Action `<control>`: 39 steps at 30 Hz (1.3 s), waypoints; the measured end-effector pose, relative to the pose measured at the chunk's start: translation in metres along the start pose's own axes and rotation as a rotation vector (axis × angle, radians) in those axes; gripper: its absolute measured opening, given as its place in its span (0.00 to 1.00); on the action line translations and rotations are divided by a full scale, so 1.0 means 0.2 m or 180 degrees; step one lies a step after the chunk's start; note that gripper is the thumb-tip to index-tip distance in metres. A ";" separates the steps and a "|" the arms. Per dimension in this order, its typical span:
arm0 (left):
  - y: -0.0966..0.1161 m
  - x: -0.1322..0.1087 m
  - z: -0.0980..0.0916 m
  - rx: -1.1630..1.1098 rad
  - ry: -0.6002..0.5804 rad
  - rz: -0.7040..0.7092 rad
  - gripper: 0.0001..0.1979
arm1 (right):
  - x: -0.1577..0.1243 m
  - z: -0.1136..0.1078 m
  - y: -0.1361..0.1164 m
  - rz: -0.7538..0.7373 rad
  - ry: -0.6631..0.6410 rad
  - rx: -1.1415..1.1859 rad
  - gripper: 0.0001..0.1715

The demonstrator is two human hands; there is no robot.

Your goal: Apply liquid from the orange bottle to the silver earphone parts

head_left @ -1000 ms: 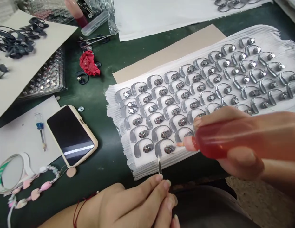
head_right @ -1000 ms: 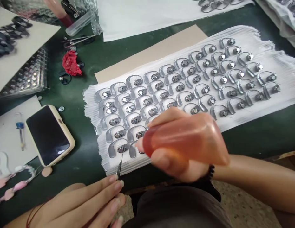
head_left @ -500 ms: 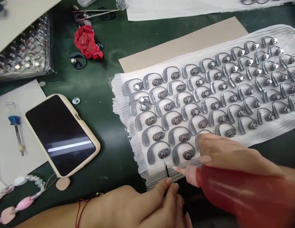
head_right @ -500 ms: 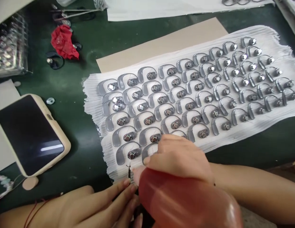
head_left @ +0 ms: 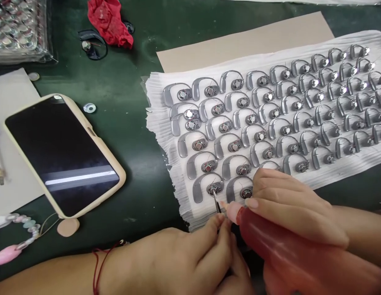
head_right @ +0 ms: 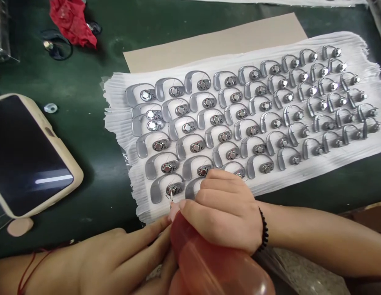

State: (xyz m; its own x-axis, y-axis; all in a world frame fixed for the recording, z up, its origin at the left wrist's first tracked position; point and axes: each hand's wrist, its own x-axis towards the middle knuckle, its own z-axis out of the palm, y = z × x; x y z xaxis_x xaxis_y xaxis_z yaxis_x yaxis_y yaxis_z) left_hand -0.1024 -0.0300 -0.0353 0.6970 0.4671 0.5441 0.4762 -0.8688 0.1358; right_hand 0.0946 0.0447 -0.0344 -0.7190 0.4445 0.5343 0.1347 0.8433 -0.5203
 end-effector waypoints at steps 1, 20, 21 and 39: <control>0.00 0.00 0.00 -0.0018 0.0021 0.0005 0.10 | 0.01 0.00 0.00 -0.0069 -0.0007 0.0138 0.12; 0.01 0.01 0.01 -0.0098 0.0158 -0.0133 0.09 | 0.07 0.01 0.02 -0.0331 -0.0053 -0.0098 0.22; 0.01 0.01 0.00 -0.0090 0.0142 -0.0134 0.09 | 0.08 0.00 0.02 -0.0330 -0.0085 -0.0107 0.23; 0.01 0.02 0.01 0.0024 0.0251 -0.0185 0.06 | 0.05 -0.03 0.01 -0.0099 0.0004 -0.0012 0.11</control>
State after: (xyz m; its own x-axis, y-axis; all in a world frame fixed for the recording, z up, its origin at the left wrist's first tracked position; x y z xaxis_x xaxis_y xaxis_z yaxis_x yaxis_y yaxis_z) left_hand -0.0980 -0.0289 -0.0337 0.6239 0.5020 0.5989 0.5188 -0.8392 0.1630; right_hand 0.0907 0.0521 -0.0255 -0.7220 0.4183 0.5511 0.1147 0.8579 -0.5008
